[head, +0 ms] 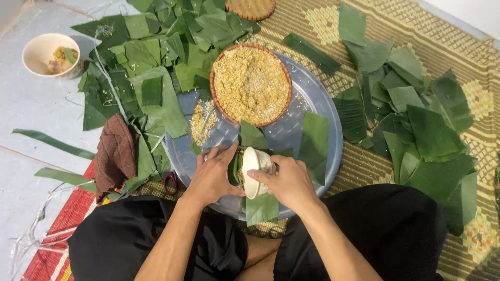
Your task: The person sits on a floor mat and folds cut banana leaves into a square form on a metal tray, scoops a grainy rice mixture from a small bowl into the leaf-lined form, presses it level, and folds the leaves over the top. They then hold a banana leaf and cut it with scissors.
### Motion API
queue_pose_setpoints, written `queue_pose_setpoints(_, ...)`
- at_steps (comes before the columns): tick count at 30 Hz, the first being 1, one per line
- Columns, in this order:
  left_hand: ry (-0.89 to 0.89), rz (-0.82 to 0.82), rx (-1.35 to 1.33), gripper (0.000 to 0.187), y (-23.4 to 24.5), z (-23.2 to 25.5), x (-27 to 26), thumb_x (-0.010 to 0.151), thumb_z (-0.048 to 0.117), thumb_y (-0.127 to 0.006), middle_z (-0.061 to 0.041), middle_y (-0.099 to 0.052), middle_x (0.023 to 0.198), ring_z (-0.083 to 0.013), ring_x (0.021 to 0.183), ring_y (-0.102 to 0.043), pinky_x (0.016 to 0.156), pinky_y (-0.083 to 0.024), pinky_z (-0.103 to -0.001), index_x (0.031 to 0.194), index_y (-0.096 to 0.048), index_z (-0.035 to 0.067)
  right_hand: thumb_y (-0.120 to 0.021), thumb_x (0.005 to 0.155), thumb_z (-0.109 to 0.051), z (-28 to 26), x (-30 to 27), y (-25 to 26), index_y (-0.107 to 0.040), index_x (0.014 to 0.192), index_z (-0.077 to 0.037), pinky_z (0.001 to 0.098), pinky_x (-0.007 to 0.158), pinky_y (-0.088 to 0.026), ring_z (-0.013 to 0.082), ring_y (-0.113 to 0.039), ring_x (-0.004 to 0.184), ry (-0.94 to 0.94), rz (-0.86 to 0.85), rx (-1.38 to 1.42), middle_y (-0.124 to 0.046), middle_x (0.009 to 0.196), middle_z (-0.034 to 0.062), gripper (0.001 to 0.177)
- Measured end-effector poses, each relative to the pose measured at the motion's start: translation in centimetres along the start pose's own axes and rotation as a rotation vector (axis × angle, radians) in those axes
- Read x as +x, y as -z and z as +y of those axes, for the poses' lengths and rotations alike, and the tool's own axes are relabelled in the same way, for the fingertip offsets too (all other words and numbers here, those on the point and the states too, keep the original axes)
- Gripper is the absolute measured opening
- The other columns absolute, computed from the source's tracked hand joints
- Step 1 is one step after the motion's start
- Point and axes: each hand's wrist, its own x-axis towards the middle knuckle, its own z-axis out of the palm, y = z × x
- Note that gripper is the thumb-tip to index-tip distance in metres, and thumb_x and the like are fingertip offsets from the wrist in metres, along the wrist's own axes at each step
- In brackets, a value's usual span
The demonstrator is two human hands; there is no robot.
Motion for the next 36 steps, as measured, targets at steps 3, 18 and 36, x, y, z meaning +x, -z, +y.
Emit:
queue_pose_setpoints(3, 0.018, -0.008, 0.01, 0.138, -0.3, -0.1, 0.1, 0.055, 0.048, -0.105, -0.01, -0.067, 0.149, -0.0251, 0.152, -0.04, 0.125, -0.02, -0.06, 0.166, -0.036, 0.008, -0.085, 0.084, -0.038, 2.8, 1.7, 0.2, -0.07, 0.132, 0.009, 0.0367, 0.069, -0.066, 0.0275, -0.081, 0.064, 0.032, 0.1, 0.103, -0.081, 0.088, 0.027, 0.069)
queue_pose_setpoints(18, -0.045, 0.088, 0.047, 0.126, -1.5, -1.2, 0.4, 0.038, 0.033, -0.108, -0.001, -0.065, 0.149, -0.0312, 0.146, -0.043, 0.118, -0.026, -0.058, 0.152, -0.056, 0.014, -0.089, 0.079, -0.023, 3.2, -1.0, -6.5, -0.063, 0.14, 0.001, 0.0307, 0.056, -0.063, 0.015, -0.073, 0.066, 0.238, 0.476, 0.022, -0.074, 0.117, 0.0145, 0.07)
queue_pose_setpoints(36, -0.022, 0.063, 0.084, 0.129, -1.8, -1.5, 0.8, 0.04, 0.037, -0.109, -0.001, -0.062, 0.152, -0.0298, 0.149, -0.039, 0.12, -0.025, -0.056, 0.153, -0.054, 0.01, -0.088, 0.081, -0.028, 5.6, -2.9, 0.3, -0.063, 0.142, -0.003, 0.0298, 0.052, -0.06, 0.0178, -0.079, 0.067, 0.062, 0.526, 0.11, -0.078, 0.113, 0.0118, 0.07)
